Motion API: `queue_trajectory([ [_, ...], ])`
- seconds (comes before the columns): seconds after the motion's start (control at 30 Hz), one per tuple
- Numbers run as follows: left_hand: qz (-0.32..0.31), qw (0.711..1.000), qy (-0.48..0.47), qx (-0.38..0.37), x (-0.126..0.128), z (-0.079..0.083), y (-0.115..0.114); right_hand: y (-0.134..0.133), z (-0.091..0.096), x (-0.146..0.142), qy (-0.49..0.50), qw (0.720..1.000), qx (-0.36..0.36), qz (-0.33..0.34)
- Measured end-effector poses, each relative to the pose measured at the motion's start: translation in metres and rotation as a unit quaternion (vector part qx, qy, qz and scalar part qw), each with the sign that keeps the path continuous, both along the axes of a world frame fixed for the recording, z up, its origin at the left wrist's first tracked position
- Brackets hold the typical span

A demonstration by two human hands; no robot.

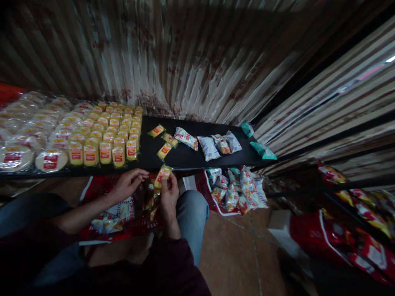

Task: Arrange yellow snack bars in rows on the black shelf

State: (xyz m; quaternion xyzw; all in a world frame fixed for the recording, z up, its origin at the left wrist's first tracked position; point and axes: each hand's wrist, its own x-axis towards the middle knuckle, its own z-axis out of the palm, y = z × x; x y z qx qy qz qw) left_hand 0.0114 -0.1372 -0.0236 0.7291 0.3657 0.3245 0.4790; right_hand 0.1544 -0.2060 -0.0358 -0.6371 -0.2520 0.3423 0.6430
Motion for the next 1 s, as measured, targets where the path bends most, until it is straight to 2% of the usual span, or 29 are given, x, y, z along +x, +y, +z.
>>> queue_trajectory([
  [0.2,0.003,0.998,0.052,-0.038,-0.003,0.006,0.002,-0.004,-0.005,-0.002,-0.053,0.998,-0.036,-0.008],
  [0.37,-0.008,0.998,0.043,-0.037,0.001,0.01,-0.007,-0.007,-0.002,-0.007,-0.069,0.997,-0.041,0.012],
  [0.5,-0.034,0.998,-0.008,-0.043,0.01,0.018,-0.014,-0.004,0.009,-0.011,-0.053,0.998,0.009,0.037],
  [0.6,-0.009,0.999,-0.032,-0.039,0.018,0.024,-0.012,0.004,0.018,-0.012,-0.044,0.998,0.045,0.027],
  [0.8,0.042,0.998,-0.03,-0.03,0.033,0.04,0.014,0.041,0.033,0.002,-0.086,0.994,0.06,0.015],
  [1.0,0.078,0.996,0.0,-0.037,0.05,0.071,0.066,0.1,0.056,0.024,-0.128,0.983,0.104,0.078],
])
